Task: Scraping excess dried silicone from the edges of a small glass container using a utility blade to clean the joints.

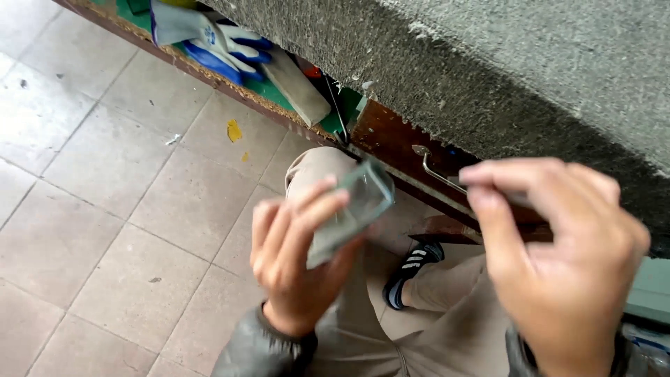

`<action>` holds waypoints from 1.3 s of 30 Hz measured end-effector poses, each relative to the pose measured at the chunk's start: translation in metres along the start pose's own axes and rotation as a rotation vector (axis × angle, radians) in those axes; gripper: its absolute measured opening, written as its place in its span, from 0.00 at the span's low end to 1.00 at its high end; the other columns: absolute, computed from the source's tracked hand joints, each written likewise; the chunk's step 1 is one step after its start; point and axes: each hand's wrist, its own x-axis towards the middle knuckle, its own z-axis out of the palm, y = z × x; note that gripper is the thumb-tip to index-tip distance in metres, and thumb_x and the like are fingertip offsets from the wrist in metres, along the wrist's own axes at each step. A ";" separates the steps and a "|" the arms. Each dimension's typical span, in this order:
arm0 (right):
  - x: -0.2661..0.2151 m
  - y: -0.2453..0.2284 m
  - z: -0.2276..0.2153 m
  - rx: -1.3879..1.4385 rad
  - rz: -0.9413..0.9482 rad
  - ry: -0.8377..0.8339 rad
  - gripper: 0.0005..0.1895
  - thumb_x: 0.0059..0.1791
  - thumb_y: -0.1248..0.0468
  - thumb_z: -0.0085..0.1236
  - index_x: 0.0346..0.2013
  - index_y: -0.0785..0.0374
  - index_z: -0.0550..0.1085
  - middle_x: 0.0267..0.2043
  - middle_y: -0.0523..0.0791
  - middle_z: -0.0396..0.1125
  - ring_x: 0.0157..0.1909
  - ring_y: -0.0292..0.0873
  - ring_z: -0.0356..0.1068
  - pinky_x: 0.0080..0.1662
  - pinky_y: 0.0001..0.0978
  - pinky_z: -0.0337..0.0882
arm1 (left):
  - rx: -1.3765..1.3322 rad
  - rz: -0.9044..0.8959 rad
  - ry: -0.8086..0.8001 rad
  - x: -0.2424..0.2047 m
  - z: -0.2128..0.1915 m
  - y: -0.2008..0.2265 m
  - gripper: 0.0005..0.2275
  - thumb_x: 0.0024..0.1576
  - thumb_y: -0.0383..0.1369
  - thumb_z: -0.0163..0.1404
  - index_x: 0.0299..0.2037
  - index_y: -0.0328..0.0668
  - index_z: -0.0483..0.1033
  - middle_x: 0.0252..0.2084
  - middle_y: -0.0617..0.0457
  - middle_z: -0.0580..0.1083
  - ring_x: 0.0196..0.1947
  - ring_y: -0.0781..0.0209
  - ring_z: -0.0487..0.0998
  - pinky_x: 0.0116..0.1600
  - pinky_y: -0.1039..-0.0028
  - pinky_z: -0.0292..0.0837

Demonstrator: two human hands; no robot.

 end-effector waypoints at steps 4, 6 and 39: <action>0.039 0.005 0.012 0.109 -0.105 0.055 0.05 0.64 0.79 0.66 0.49 0.70 0.85 0.46 0.49 0.81 0.47 0.44 0.80 0.53 0.37 0.75 | 0.005 0.006 0.071 0.036 0.023 -0.017 0.17 0.64 0.39 0.68 0.57 0.44 0.79 0.58 0.46 0.84 0.51 0.54 0.86 0.57 0.64 0.70; 0.062 0.006 0.025 0.278 -0.165 0.004 0.04 0.60 0.74 0.69 0.49 0.68 0.84 0.44 0.48 0.82 0.42 0.42 0.85 0.46 0.28 0.80 | -0.012 -0.004 0.048 0.044 0.034 -0.029 0.15 0.65 0.34 0.68 0.58 0.45 0.79 0.58 0.51 0.83 0.54 0.54 0.85 0.59 0.65 0.70; 0.070 0.036 -0.053 0.459 -0.106 0.140 0.07 0.57 0.72 0.62 0.50 0.67 0.82 0.34 0.45 0.78 0.23 0.32 0.64 0.23 0.22 0.62 | -0.086 0.265 0.216 0.113 -0.005 0.041 0.25 0.59 0.44 0.66 0.57 0.31 0.77 0.54 0.43 0.83 0.49 0.49 0.88 0.57 0.61 0.77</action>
